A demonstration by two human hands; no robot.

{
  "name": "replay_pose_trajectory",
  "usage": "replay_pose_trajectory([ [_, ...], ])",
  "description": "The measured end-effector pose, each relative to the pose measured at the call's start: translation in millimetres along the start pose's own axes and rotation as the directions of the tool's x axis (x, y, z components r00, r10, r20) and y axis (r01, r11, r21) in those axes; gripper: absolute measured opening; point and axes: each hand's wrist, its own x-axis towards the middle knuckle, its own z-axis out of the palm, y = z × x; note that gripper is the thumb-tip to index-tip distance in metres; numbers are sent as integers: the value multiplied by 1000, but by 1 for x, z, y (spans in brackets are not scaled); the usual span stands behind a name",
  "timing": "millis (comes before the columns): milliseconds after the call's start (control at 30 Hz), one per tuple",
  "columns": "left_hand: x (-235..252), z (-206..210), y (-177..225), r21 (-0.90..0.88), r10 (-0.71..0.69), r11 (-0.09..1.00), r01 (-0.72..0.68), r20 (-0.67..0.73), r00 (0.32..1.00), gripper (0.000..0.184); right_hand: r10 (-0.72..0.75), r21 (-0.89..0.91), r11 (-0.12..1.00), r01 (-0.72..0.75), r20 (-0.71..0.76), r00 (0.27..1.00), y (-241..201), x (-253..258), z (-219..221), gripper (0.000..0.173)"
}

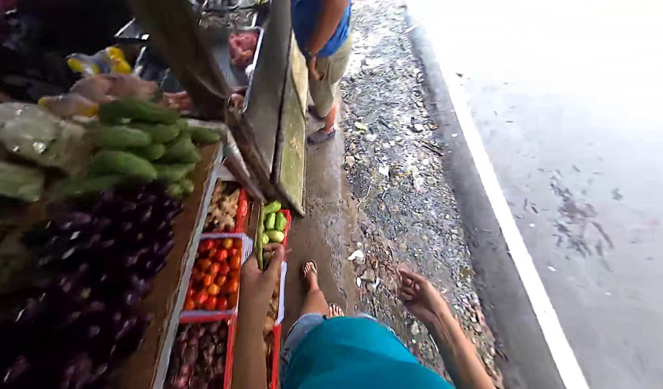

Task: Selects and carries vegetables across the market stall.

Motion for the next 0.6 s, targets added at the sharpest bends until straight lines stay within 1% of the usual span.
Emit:
replay_pose_trajectory([
  [67, 44, 18, 9, 6, 22, 1000, -22, 49, 999, 20, -31, 74, 997, 34, -43, 999, -12, 15, 7, 19],
  [133, 92, 37, 9, -33, 28, 999, -26, 68, 997, 19, -36, 159, 986, 51, -95, 995, -24, 38, 14, 20],
  [200, 139, 56, 13, -69, 24, 997, -17, 100, 995, 18, -33, 220, 973, 62, -133, 991, -38, 64, 31, 22],
  [267, 189, 74, 21, -106, 27, 994, -11, 142, 990, 19, -65, 270, 957, 103, -146, 987, -55, 94, 60, 22],
  [333, 231, 90, 41, -178, 33, 984, 3, 196, 980, 18, -112, 284, 947, 153, -155, 982, -80, 111, 103, 21],
  [400, 272, 102, 65, -251, 96, 967, -32, 247, 964, 16, -113, 262, 955, 138, -108, 988, -111, 121, 155, 22],
  [467, 315, 119, 89, -286, 158, 956, -73, 288, 945, 16, -105, 227, 968, 105, -14, 994, -145, 132, 200, 21],
  [533, 354, 141, 113, -281, 187, 955, -94, 323, 928, 16, -109, 207, 974, 97, 44, 993, -179, 144, 234, 19],
  [600, 388, 168, 137, -280, 205, 954, -105, 356, 912, 14, -113, 234, 967, 96, 61, 992, -208, 160, 254, 16],
])
